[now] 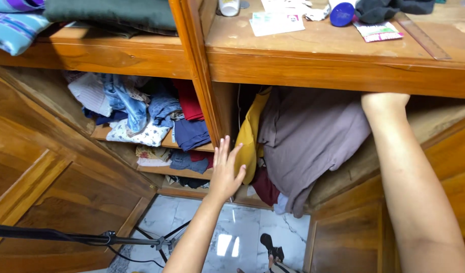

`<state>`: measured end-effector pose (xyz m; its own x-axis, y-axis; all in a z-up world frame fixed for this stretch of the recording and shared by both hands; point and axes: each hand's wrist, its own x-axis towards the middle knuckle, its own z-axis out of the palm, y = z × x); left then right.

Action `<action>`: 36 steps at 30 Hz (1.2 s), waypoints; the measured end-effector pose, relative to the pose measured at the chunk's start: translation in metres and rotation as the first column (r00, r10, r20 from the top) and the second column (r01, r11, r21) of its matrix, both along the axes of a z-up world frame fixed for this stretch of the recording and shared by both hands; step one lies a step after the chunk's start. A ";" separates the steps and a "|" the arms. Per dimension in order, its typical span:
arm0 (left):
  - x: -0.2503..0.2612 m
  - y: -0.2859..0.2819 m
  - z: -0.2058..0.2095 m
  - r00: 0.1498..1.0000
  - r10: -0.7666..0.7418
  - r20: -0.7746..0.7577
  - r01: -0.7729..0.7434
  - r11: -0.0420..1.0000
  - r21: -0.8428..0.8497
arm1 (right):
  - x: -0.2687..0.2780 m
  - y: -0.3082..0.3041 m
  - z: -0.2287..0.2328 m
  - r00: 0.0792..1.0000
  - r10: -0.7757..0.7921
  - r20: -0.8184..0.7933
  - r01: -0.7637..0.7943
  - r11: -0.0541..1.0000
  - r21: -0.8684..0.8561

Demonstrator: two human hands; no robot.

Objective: Buttoning and organizing shirts on a bed and hanging one in a wardrobe.

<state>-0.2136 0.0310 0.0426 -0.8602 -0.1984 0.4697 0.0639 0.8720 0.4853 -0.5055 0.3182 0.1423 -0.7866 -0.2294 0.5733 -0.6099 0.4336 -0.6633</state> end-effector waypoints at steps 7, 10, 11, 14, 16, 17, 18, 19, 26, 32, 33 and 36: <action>0.000 -0.004 0.002 0.999 -0.034 0.002 0.034 0.999 0.035 | 0.003 0.017 -0.052 0.943 -0.202 -0.263 0.305 0.838 0.452; -0.005 -0.004 -0.003 0.999 -0.035 -0.025 0.036 0.998 0.047 | -0.006 0.025 -0.083 0.881 -0.232 -0.412 0.450 0.680 0.578; -0.007 -0.003 -0.005 0.999 -0.030 -0.027 0.032 0.998 0.055 | -0.012 0.025 -0.097 0.855 -0.233 -0.463 0.498 0.618 0.608; -0.010 0.000 -0.011 0.999 -0.020 -0.033 0.022 0.998 0.063 | -0.023 -0.009 -0.133 0.845 -0.245 -0.476 0.513 0.625 0.589; -0.009 0.001 -0.017 0.999 -0.015 -0.035 0.017 0.998 0.061 | -0.023 -0.030 -0.151 0.863 -0.256 -0.435 0.478 0.693 0.539; -0.008 0.001 -0.021 0.998 -0.014 -0.056 0.017 0.998 0.060 | -0.021 -0.038 -0.155 0.885 -0.286 -0.367 0.446 0.747 0.493; -0.005 0.001 -0.026 0.997 -0.010 -0.073 0.014 0.998 0.061 | -0.017 -0.047 -0.160 0.906 -0.305 -0.292 0.411 0.796 0.444; -0.003 0.001 -0.031 0.997 -0.002 -0.077 0.006 0.998 0.061 | -0.007 -0.050 -0.155 0.908 -0.298 -0.296 0.407 0.799 0.443; 0.051 -0.001 -0.020 0.983 0.120 -0.143 -0.102 0.987 0.121 | 0.116 -0.083 -0.143 0.923 0.039 -0.383 0.176 0.842 0.510; 0.156 -0.022 -0.005 0.929 0.327 -0.172 -0.320 0.945 0.068 | 0.212 -0.149 -0.116 0.688 0.557 -0.465 -0.310 0.805 0.506; 0.178 -0.025 -0.003 0.929 0.341 -0.141 -0.335 0.940 0.061 | 0.228 -0.162 -0.112 0.621 0.622 -0.477 -0.397 0.775 0.492; 0.235 -0.034 0.018 0.923 0.384 -0.004 -0.383 0.922 0.053 | 0.269 -0.211 -0.103 0.473 0.734 -0.487 -0.570 0.677 0.466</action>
<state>0.0214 -0.0027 0.0602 -0.7066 -0.5358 0.4623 -0.2635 0.8055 0.5309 -0.2365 0.1072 0.0395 0.1437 -0.6999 0.6997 -0.9813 -0.1924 0.0091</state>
